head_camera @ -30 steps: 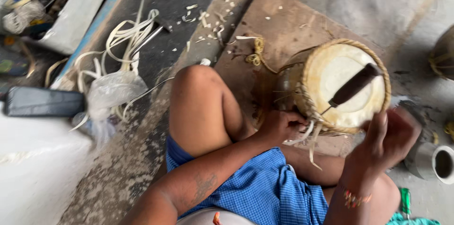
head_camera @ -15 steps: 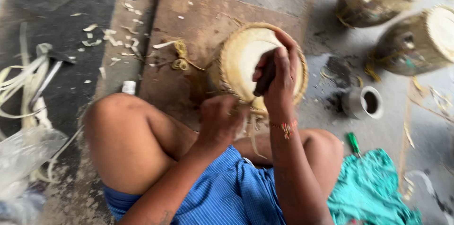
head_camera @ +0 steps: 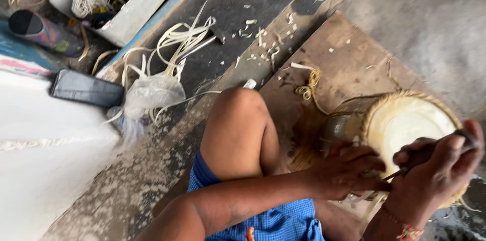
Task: The person repairs a drum by using a pointed tool to thread and pull leather straps through the frame, tightening the tension on the drumhead.
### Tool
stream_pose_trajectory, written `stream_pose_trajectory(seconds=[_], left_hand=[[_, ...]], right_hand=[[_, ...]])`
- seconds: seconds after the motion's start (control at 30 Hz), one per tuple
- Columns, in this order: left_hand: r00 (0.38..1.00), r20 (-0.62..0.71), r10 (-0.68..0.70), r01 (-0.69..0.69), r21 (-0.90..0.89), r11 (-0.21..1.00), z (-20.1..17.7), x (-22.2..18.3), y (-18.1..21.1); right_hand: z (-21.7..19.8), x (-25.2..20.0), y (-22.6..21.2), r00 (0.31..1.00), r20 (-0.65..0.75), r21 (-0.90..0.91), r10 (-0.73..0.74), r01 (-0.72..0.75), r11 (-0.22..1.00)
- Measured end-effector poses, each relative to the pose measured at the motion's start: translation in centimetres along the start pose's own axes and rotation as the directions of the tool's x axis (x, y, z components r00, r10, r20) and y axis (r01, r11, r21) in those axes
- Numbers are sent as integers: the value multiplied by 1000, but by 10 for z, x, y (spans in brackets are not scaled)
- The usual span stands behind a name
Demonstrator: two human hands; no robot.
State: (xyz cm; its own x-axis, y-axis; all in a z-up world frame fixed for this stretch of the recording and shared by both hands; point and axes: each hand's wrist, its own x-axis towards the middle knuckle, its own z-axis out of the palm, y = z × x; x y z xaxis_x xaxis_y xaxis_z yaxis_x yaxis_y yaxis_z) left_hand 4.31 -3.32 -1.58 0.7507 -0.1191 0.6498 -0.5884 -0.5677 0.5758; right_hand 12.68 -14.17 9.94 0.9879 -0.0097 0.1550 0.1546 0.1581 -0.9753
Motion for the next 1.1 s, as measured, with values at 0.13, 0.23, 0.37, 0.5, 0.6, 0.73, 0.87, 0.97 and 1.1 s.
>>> stream_pose_trajectory(seconds=[0.13,0.23,0.37,0.5,0.6,0.73,0.87,0.97,1.1], left_hand=[[997,-74,-30,30,0,1000,-1,4,-15],[994,-112,15,-17,-13,1000,5,-11,-7],[992,-67,111,-117,-93,989,0,-20,-12],[997,1,82,-81,-142,987,9,-1,-17],[995,81,57,-47,-119,992,-2,-4,-18],[995,88,57,-57,2,998,-10,-5,-6],[993,117,-18,13,44,999,-29,17,6],[999,28,-31,25,176,984,-35,22,11],[998,61,-7,-2,142,990,-37,18,12]], right_hand=[[25,28,20,997,58,63,55,-59,996],[27,24,22,991,110,6,72,-73,997],[16,-3,5,981,175,-204,86,-50,978],[-27,-44,-14,932,329,-612,150,90,785],[-49,-95,-19,858,430,-799,282,217,561],[-45,-159,-5,681,564,-795,468,294,530],[-37,-173,-38,636,688,-650,350,325,687],[-62,-159,-78,734,534,-751,420,183,635],[-72,-121,-69,994,66,-984,83,51,172]])
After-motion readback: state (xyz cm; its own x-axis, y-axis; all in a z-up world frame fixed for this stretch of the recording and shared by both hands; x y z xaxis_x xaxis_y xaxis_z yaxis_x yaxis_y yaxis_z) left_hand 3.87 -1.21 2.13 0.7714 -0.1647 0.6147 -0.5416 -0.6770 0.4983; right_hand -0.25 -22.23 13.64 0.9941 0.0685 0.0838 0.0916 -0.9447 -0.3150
